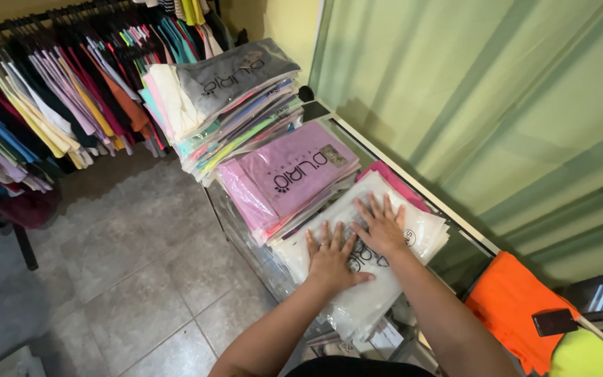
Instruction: Folding various colored shirts and placing them into plastic shipping bags on a glass counter in a clothing store.
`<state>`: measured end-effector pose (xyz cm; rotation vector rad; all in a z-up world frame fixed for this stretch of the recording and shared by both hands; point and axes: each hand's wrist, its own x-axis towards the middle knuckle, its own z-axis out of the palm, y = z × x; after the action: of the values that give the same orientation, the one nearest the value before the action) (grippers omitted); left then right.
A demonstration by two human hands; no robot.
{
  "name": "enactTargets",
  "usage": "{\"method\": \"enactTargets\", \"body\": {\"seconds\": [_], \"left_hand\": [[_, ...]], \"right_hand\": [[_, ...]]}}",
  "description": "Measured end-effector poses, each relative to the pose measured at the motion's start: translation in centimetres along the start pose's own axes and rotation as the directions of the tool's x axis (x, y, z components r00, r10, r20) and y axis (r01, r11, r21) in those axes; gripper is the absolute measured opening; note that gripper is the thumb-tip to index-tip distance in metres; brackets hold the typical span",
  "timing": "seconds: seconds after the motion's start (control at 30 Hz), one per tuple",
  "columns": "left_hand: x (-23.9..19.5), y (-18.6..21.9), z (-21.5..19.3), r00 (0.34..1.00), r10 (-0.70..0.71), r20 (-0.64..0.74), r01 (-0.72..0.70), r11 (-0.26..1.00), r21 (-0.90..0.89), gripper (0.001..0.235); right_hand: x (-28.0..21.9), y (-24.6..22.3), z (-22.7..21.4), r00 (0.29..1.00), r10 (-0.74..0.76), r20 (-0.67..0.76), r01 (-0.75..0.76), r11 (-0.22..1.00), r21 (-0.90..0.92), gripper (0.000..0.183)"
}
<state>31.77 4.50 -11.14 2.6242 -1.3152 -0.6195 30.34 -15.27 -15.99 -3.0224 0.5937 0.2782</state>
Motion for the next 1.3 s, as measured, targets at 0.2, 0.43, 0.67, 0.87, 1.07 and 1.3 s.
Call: {"method": "enactTargets", "body": {"seconds": [0.2,0.43,0.67,0.87,1.07,1.3], "left_hand": [[0.0,-0.1,0.0,1.0,0.0,0.011,0.0,1.0,0.02,0.115],[0.2,-0.3,0.6,1.0,0.005,-0.025,-0.005,1.0,-0.018,0.115],[0.7,-0.7,3.1,0.965,0.062,-0.257,-0.087,0.993,-0.085,0.111],[-1.1,-0.9,5.5,0.977,0.0,-0.212,-0.028,0.991,-0.128,0.119],[-2.0,-2.4,6.3,0.988,0.042,-0.146,-0.048,0.998,-0.035,0.12],[-1.0,-3.3,7.8,0.917,0.114,-0.382,-0.123,0.992,0.001,0.108]], "right_hand": [[0.3,0.2,0.4,1.0,0.003,-0.009,-0.003,1.0,0.006,0.069],[0.1,0.1,0.3,1.0,0.0,-0.025,0.0,1.0,0.01,0.069],[-0.4,-0.6,-0.8,0.993,0.038,-0.111,-0.039,0.999,-0.007,0.072],[3.5,2.7,2.7,0.963,0.027,-0.266,-0.021,0.999,0.025,0.084],[2.6,1.9,-1.4,0.993,0.107,0.049,-0.113,0.986,0.12,0.083],[-6.3,1.3,-0.7,0.923,-0.054,-0.382,0.126,0.978,0.165,0.08]]}}
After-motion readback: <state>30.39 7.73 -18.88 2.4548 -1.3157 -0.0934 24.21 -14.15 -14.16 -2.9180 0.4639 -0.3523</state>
